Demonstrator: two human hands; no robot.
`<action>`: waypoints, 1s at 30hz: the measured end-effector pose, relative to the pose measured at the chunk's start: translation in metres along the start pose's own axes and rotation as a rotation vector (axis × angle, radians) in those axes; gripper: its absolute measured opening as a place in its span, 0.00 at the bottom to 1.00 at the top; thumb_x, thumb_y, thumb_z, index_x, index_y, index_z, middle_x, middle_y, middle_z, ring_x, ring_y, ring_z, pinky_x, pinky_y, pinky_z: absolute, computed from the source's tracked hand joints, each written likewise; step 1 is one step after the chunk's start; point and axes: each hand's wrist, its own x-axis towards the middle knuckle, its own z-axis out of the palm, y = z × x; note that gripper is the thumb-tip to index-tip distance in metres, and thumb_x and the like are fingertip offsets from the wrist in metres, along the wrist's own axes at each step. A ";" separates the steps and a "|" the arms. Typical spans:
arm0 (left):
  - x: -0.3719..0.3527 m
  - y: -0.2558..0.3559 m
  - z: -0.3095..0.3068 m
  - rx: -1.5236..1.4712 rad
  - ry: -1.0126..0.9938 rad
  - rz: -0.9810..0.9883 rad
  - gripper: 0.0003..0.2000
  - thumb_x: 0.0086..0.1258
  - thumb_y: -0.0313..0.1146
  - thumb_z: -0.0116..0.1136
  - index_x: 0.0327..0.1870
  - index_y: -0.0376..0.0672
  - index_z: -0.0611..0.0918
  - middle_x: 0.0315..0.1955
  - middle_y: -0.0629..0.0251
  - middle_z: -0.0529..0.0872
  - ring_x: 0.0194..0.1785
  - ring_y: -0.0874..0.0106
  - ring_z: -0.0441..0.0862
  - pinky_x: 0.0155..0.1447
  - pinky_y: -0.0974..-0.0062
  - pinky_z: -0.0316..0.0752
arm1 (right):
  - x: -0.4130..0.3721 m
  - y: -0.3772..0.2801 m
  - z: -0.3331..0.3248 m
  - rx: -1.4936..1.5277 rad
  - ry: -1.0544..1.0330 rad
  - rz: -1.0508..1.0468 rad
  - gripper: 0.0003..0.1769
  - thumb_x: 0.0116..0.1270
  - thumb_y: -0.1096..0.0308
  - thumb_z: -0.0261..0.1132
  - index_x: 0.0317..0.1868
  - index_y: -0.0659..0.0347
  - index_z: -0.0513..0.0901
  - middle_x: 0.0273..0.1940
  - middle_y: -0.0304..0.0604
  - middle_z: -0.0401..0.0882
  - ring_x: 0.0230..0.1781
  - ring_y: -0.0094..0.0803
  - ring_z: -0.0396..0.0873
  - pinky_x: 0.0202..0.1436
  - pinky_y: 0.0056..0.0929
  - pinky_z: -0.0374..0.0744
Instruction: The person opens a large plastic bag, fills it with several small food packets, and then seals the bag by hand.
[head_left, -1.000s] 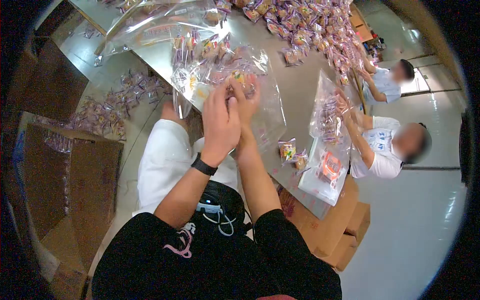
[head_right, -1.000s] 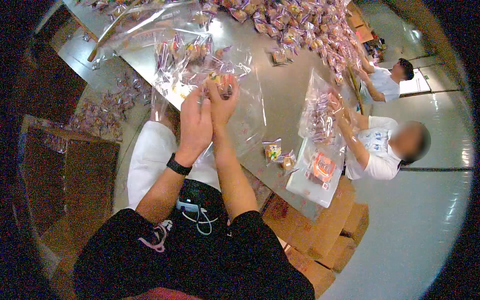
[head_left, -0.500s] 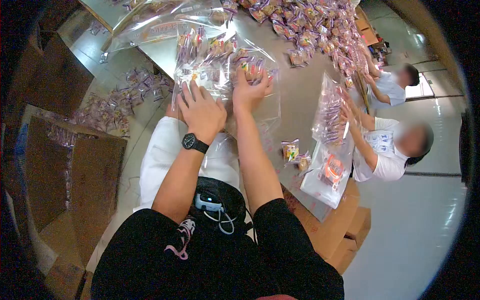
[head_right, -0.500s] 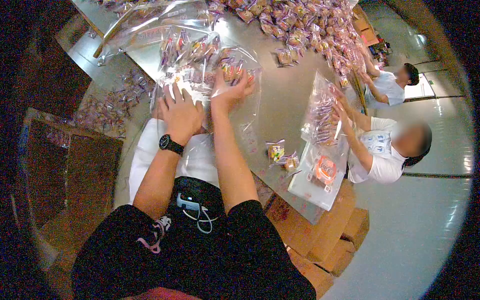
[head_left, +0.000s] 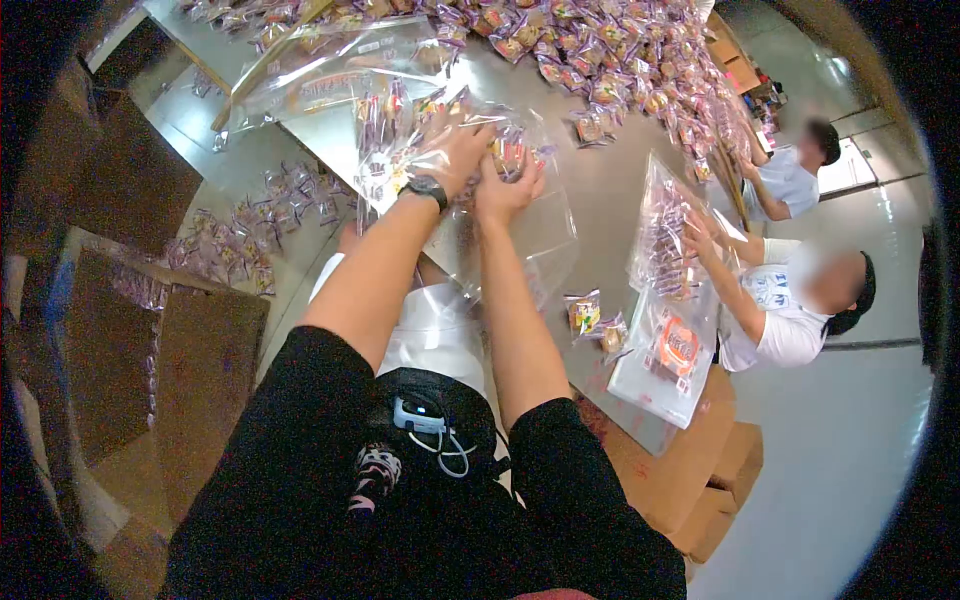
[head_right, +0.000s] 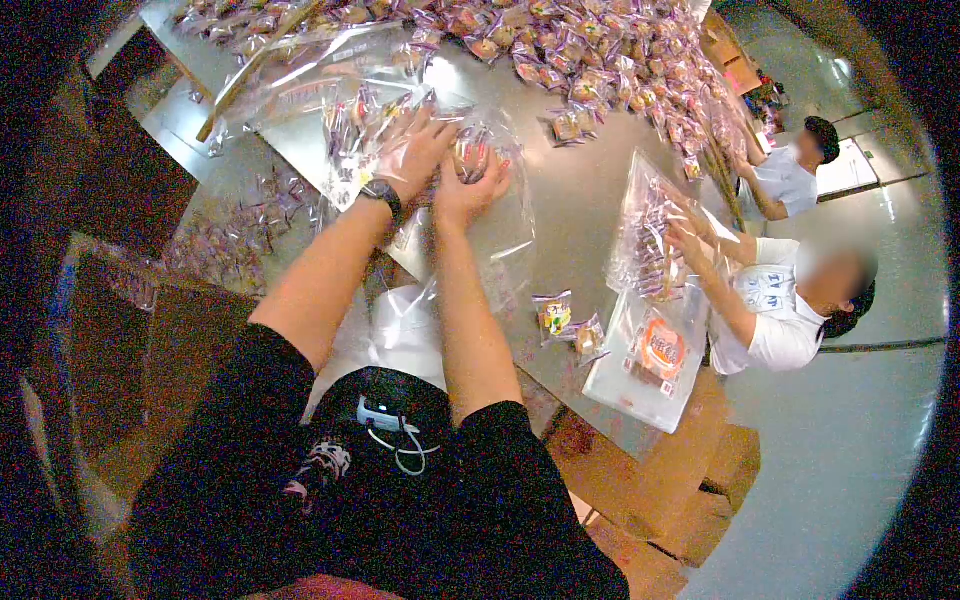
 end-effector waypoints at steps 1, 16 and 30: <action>0.005 -0.002 0.003 -0.063 -0.056 -0.058 0.16 0.69 0.34 0.57 0.58 0.49 0.83 0.55 0.57 0.87 0.71 0.54 0.74 0.77 0.48 0.60 | 0.001 -0.001 0.001 -0.016 0.001 0.007 0.45 0.54 0.58 0.83 0.70 0.63 0.74 0.75 0.67 0.56 0.78 0.57 0.59 0.78 0.46 0.64; 0.032 -0.048 0.004 0.157 -0.150 0.119 0.15 0.62 0.47 0.66 0.47 0.54 0.86 0.45 0.65 0.90 0.59 0.55 0.82 0.57 0.50 0.79 | 0.015 0.008 0.015 -0.072 -0.045 -0.161 0.38 0.59 0.55 0.79 0.66 0.62 0.77 0.71 0.62 0.61 0.73 0.59 0.65 0.73 0.51 0.70; 0.034 -0.053 0.002 0.080 -0.147 -0.011 0.21 0.66 0.45 0.65 0.62 0.60 0.82 0.53 0.64 0.90 0.66 0.63 0.79 0.71 0.43 0.63 | 0.006 0.008 0.023 -0.084 -0.013 -0.161 0.40 0.60 0.51 0.78 0.68 0.61 0.75 0.73 0.62 0.59 0.76 0.60 0.60 0.78 0.53 0.64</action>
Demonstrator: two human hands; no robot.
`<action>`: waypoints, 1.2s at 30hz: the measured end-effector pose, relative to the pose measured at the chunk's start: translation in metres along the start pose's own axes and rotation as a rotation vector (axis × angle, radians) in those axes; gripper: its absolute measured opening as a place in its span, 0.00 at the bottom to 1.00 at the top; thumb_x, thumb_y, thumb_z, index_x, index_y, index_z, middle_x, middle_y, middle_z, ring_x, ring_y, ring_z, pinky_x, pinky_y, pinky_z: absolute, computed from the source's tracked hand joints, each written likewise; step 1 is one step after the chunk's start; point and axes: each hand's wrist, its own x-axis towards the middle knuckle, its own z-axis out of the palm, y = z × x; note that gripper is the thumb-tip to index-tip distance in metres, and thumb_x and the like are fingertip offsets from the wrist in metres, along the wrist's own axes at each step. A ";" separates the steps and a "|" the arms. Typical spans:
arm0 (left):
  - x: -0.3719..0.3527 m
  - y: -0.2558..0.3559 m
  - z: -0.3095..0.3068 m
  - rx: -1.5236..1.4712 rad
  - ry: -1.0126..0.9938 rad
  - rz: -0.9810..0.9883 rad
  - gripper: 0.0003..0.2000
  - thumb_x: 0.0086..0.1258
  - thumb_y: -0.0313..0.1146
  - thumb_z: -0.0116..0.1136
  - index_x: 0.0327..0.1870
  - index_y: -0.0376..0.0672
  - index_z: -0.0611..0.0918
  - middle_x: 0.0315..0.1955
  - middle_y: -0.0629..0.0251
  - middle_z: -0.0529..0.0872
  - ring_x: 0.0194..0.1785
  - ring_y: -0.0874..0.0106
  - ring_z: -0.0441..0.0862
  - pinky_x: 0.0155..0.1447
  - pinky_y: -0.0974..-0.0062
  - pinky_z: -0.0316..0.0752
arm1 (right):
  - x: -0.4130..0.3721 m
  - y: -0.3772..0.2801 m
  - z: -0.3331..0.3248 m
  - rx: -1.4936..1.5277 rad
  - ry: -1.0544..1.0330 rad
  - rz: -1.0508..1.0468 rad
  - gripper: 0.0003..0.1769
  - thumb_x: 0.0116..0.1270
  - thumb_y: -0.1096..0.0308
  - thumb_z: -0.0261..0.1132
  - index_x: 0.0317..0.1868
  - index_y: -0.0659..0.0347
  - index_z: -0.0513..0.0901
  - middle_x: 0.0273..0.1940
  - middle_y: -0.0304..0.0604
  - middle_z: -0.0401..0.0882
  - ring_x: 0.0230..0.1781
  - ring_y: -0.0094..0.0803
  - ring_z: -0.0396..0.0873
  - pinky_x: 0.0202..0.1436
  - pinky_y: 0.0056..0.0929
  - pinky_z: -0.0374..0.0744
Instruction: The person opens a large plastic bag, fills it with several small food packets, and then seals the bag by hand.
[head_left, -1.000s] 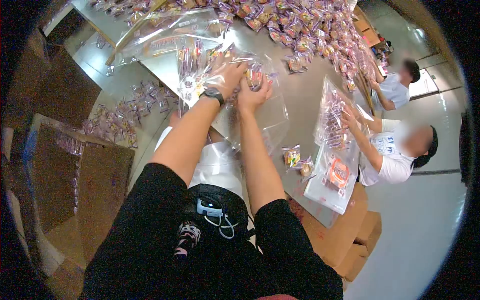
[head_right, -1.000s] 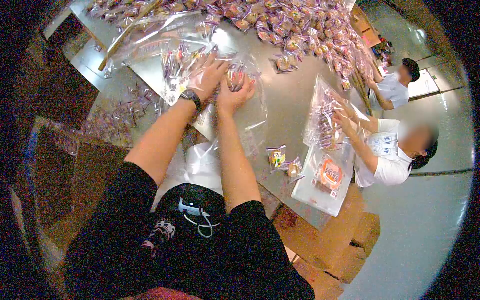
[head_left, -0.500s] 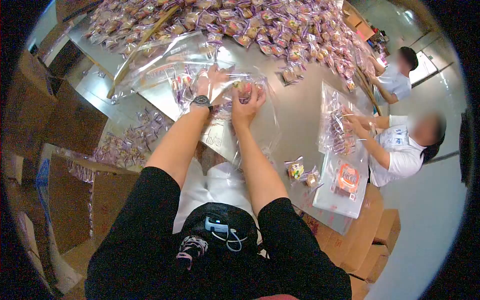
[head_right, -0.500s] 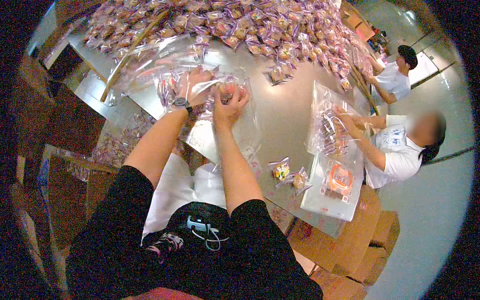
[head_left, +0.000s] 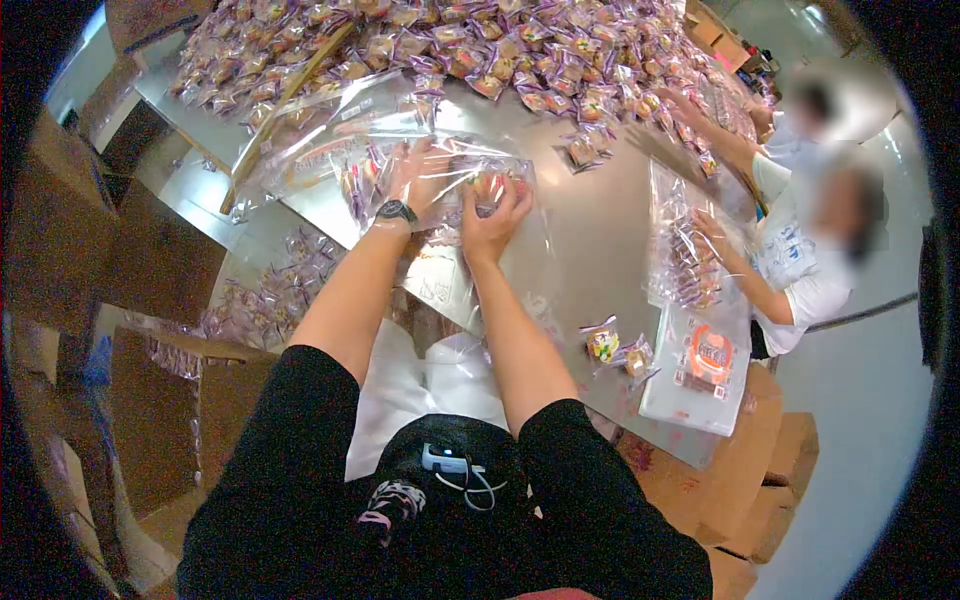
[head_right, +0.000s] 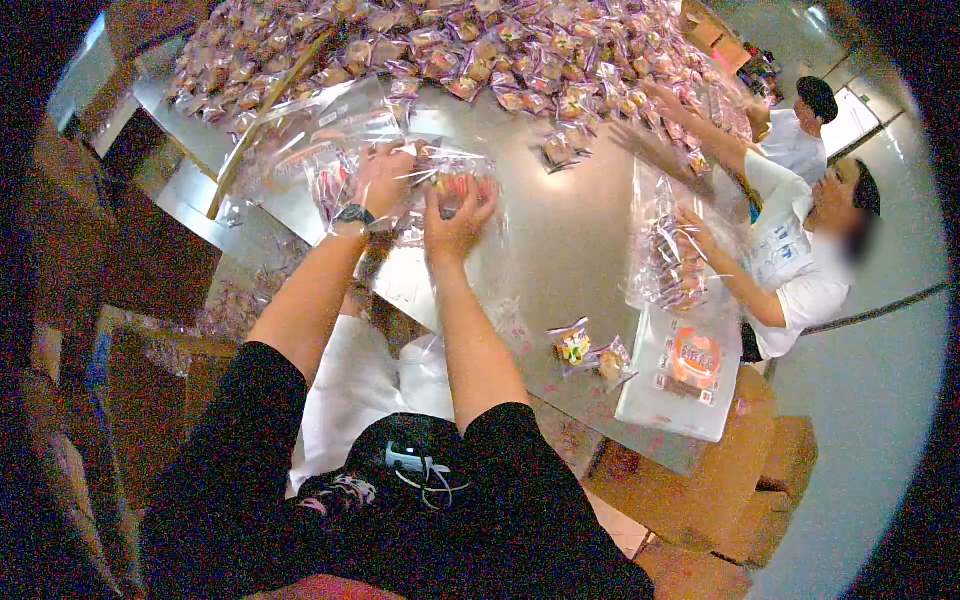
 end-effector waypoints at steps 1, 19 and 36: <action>0.001 0.000 -0.002 -0.037 -0.046 -0.007 0.22 0.68 0.48 0.62 0.64 0.65 0.81 0.60 0.68 0.87 0.67 0.61 0.78 0.73 0.38 0.60 | -0.001 0.001 0.001 -0.009 0.010 0.003 0.40 0.60 0.51 0.78 0.68 0.61 0.75 0.74 0.62 0.59 0.76 0.60 0.60 0.78 0.53 0.63; 0.015 -0.015 -0.020 0.104 -0.121 0.053 0.12 0.66 0.47 0.64 0.48 0.60 0.87 0.50 0.74 0.90 0.64 0.58 0.79 0.69 0.42 0.68 | -0.004 -0.002 -0.004 -0.014 0.005 -0.015 0.37 0.59 0.52 0.79 0.66 0.56 0.77 0.74 0.65 0.60 0.76 0.59 0.63 0.76 0.52 0.67; 0.007 0.003 -0.030 0.166 -0.075 0.116 0.10 0.65 0.40 0.61 0.43 0.51 0.87 0.58 0.67 0.85 0.62 0.61 0.81 0.73 0.49 0.66 | -0.001 -0.004 -0.007 -0.108 0.088 -0.072 0.38 0.55 0.60 0.80 0.67 0.55 0.77 0.70 0.66 0.64 0.69 0.60 0.71 0.69 0.52 0.74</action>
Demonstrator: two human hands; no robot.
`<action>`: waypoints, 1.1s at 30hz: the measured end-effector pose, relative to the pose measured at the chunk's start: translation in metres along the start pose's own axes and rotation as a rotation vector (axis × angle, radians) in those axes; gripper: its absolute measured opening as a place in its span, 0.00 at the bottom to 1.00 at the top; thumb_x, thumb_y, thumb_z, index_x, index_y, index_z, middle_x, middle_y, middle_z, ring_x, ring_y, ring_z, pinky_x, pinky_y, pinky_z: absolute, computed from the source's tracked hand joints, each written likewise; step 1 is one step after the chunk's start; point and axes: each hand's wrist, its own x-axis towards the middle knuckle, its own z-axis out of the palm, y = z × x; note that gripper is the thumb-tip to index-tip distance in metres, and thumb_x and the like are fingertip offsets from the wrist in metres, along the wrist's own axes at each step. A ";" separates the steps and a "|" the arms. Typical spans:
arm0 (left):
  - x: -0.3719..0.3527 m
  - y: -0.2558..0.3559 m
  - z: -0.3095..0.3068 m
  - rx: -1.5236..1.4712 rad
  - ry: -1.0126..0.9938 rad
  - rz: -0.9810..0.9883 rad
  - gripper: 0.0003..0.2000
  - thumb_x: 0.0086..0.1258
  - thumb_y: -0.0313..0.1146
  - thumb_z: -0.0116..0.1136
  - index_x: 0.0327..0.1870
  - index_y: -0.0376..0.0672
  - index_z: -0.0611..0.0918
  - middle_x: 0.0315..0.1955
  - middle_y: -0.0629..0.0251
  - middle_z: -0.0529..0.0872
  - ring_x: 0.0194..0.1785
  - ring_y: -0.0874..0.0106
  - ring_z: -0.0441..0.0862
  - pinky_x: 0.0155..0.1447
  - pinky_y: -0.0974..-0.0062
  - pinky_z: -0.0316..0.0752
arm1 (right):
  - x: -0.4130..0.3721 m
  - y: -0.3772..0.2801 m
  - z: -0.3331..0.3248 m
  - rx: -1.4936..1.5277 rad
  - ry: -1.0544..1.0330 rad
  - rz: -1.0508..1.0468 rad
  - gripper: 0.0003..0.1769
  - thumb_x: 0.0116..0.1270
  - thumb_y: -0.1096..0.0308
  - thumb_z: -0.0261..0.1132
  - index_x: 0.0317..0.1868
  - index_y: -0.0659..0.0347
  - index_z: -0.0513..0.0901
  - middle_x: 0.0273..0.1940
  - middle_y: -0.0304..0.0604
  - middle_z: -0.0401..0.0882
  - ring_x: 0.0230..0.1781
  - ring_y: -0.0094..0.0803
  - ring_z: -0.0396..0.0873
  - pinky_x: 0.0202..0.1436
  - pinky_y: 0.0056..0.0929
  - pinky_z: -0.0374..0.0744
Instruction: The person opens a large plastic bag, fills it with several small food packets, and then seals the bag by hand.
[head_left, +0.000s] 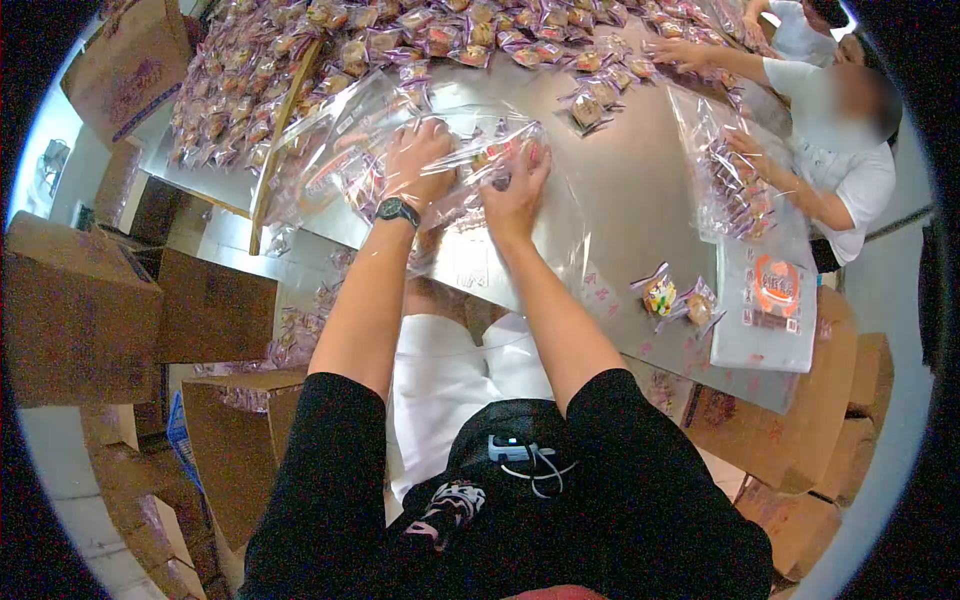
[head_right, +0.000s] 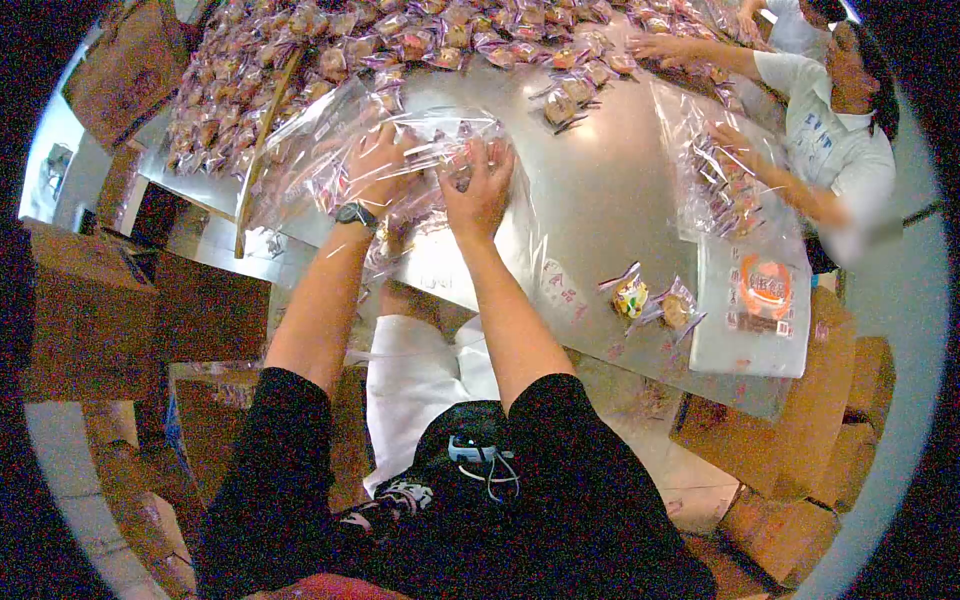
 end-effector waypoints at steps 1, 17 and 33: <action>0.001 -0.001 -0.002 0.007 -0.128 0.028 0.11 0.66 0.39 0.60 0.47 0.50 0.86 0.63 0.66 0.81 0.63 0.62 0.81 0.75 0.47 0.64 | 0.001 0.000 -0.001 0.015 -0.054 0.034 0.38 0.56 0.60 0.79 0.68 0.55 0.76 0.73 0.67 0.59 0.72 0.62 0.67 0.72 0.51 0.72; 0.003 0.015 0.008 0.042 -0.127 0.076 0.14 0.73 0.41 0.55 0.51 0.46 0.84 0.53 0.58 0.88 0.59 0.58 0.84 0.67 0.48 0.71 | 0.022 0.000 -0.006 0.146 -0.284 0.189 0.42 0.61 0.67 0.68 0.75 0.57 0.61 0.66 0.59 0.73 0.71 0.60 0.67 0.68 0.55 0.71; 0.004 0.061 0.024 -0.026 0.022 0.074 0.31 0.72 0.43 0.58 0.77 0.59 0.68 0.76 0.60 0.71 0.76 0.56 0.70 0.72 0.40 0.64 | 0.016 0.024 -0.011 0.194 -0.288 -0.034 0.34 0.69 0.73 0.58 0.76 0.66 0.63 0.68 0.65 0.74 0.67 0.59 0.75 0.67 0.51 0.75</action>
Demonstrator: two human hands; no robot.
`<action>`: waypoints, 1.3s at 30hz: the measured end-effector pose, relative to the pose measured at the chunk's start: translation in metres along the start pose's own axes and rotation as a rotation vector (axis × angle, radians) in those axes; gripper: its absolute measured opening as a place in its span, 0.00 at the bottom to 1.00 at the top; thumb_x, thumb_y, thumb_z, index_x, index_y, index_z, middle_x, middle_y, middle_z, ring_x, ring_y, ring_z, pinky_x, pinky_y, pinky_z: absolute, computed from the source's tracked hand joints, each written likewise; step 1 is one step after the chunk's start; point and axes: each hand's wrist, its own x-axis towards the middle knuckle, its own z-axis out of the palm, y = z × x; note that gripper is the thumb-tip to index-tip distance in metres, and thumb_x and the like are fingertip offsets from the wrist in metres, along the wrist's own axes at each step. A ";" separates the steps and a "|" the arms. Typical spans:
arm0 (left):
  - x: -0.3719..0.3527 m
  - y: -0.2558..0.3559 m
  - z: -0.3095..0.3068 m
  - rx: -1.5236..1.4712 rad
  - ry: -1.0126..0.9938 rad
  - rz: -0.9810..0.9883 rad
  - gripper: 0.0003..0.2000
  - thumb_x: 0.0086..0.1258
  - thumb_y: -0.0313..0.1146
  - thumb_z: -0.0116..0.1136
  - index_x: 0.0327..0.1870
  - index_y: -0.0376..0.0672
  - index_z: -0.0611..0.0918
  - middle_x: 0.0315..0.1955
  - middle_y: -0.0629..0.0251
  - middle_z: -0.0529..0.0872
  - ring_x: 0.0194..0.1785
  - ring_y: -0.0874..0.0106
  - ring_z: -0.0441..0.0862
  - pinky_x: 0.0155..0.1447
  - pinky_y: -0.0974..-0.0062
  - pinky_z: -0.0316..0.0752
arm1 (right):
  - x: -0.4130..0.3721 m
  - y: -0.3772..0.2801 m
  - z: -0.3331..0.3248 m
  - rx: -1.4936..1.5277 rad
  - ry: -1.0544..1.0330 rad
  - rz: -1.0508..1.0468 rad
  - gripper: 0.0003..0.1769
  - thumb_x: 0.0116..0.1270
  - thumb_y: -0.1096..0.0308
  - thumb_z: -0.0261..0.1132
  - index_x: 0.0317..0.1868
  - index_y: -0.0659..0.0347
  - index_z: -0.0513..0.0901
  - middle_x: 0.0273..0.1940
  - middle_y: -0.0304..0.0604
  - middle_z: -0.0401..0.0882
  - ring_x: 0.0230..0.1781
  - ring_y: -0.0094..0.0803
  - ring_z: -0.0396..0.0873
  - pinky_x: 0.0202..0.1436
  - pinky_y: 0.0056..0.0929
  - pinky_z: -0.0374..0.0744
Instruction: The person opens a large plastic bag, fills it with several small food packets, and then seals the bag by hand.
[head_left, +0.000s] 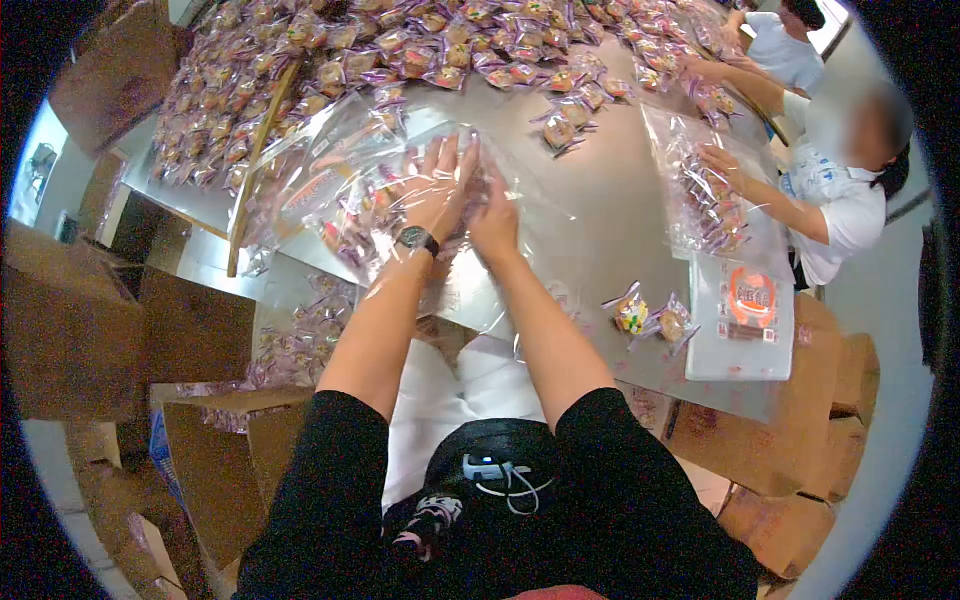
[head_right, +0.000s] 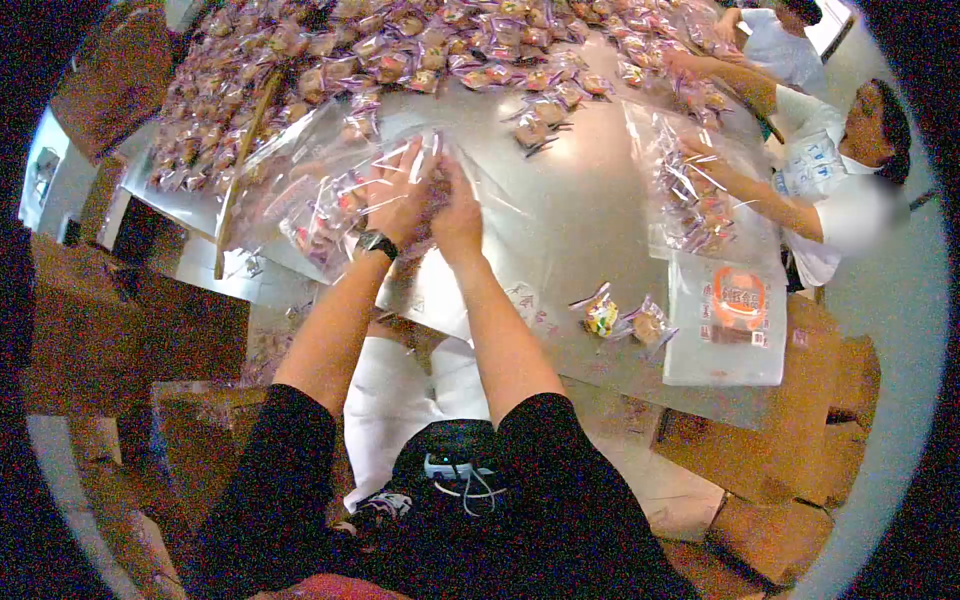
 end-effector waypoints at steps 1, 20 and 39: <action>-0.002 -0.002 0.014 -0.029 0.100 0.040 0.31 0.72 0.42 0.58 0.77 0.59 0.68 0.76 0.61 0.71 0.76 0.56 0.69 0.72 0.39 0.63 | -0.001 0.005 0.001 -0.075 0.008 -0.094 0.34 0.69 0.73 0.58 0.76 0.66 0.63 0.70 0.66 0.72 0.69 0.58 0.73 0.68 0.51 0.75; 0.014 -0.003 0.017 0.050 -0.030 0.011 0.23 0.70 0.44 0.61 0.64 0.51 0.76 0.58 0.64 0.85 0.65 0.62 0.78 0.71 0.44 0.62 | -0.036 -0.011 -0.007 -0.276 -0.137 -0.017 0.39 0.67 0.73 0.62 0.76 0.73 0.56 0.74 0.70 0.58 0.74 0.66 0.62 0.76 0.50 0.68; 0.038 0.022 0.011 0.020 0.000 -0.035 0.15 0.59 0.38 0.66 0.44 0.41 0.88 0.46 0.62 0.86 0.54 0.58 0.80 0.65 0.57 0.71 | -0.034 -0.023 -0.020 -0.093 -0.078 0.184 0.30 0.69 0.64 0.67 0.66 0.67 0.68 0.56 0.64 0.80 0.57 0.59 0.79 0.62 0.48 0.76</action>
